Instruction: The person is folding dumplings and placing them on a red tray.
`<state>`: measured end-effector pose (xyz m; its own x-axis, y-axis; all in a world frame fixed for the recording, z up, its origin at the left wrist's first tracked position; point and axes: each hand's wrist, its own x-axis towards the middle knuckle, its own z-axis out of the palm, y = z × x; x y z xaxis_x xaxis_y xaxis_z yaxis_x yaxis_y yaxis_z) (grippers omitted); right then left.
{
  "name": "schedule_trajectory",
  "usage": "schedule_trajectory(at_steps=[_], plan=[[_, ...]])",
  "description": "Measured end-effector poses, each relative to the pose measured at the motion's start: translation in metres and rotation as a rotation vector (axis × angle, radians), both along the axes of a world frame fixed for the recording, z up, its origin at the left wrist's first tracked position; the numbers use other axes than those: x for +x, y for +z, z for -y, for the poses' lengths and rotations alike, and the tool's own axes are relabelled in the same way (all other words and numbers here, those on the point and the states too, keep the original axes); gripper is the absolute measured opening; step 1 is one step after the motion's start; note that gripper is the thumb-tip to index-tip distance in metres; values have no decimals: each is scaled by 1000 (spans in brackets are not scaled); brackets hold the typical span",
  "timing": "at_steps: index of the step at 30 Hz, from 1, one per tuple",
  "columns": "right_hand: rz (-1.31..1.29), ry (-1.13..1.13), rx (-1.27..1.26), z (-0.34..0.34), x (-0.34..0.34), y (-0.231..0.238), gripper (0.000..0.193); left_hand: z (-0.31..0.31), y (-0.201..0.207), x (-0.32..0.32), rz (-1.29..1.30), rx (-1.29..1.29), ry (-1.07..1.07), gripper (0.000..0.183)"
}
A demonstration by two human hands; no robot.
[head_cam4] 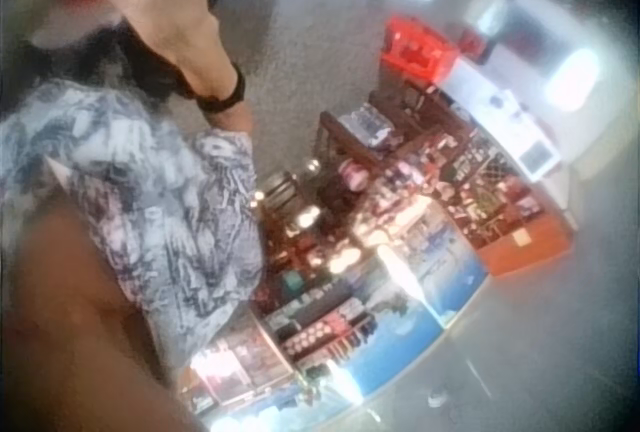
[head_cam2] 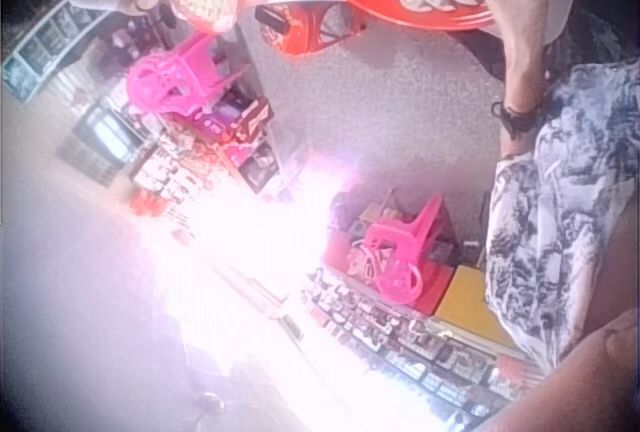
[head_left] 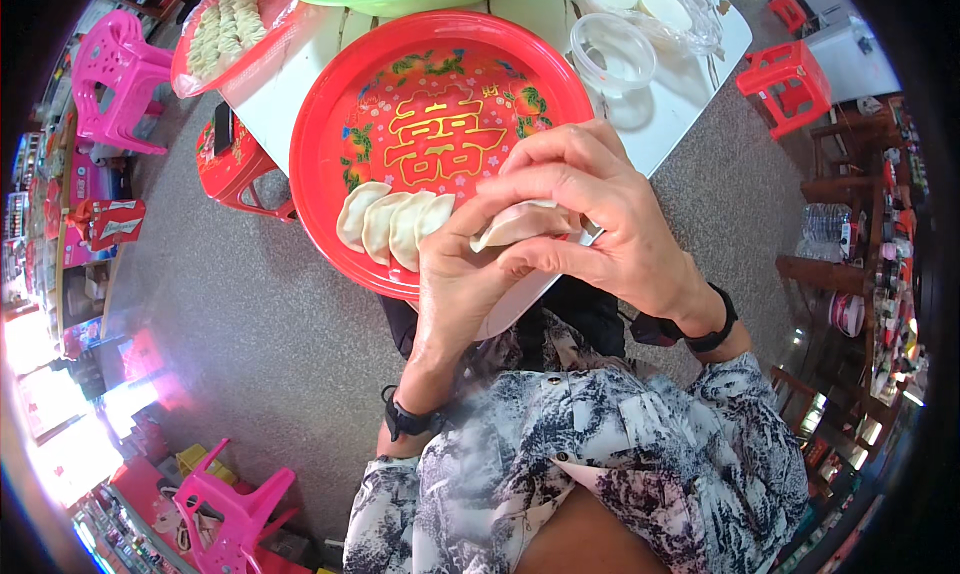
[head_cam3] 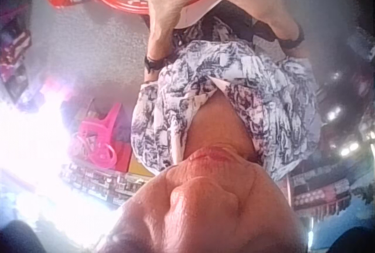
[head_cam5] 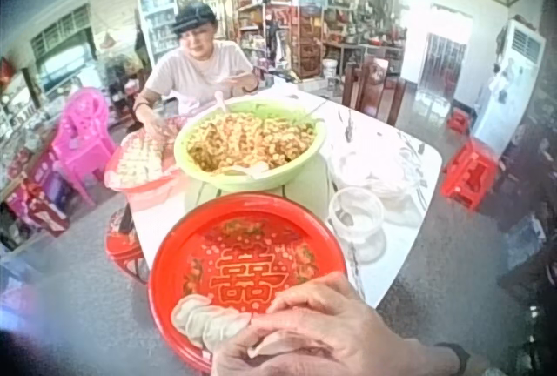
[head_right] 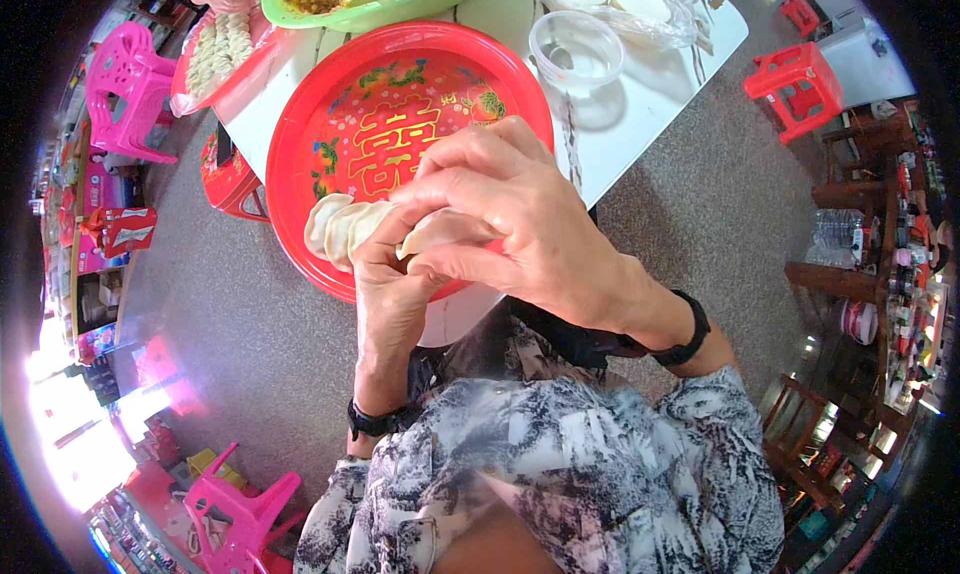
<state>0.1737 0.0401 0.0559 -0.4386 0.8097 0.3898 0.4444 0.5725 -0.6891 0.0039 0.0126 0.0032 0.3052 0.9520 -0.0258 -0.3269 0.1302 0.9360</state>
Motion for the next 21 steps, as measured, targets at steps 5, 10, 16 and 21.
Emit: schedule_trajectory(at_steps=[5, 10, 16, 21], plan=[[-51, -69, -68, 2, 8, -3, 33, 2, -1, 7, 136, -105, 68, 50], [-36, -52, -86, 1, 10, -5, 28, 2, -6, 7, 180, -53, 61, 46], [-15, -65, -1, -1, 7, -6, 12, 2, -3, 10, 181, -90, 78, 49], [24, -65, 116, 2, 3, -3, 13, 5, -2, 7, 31, -19, 53, 45]])
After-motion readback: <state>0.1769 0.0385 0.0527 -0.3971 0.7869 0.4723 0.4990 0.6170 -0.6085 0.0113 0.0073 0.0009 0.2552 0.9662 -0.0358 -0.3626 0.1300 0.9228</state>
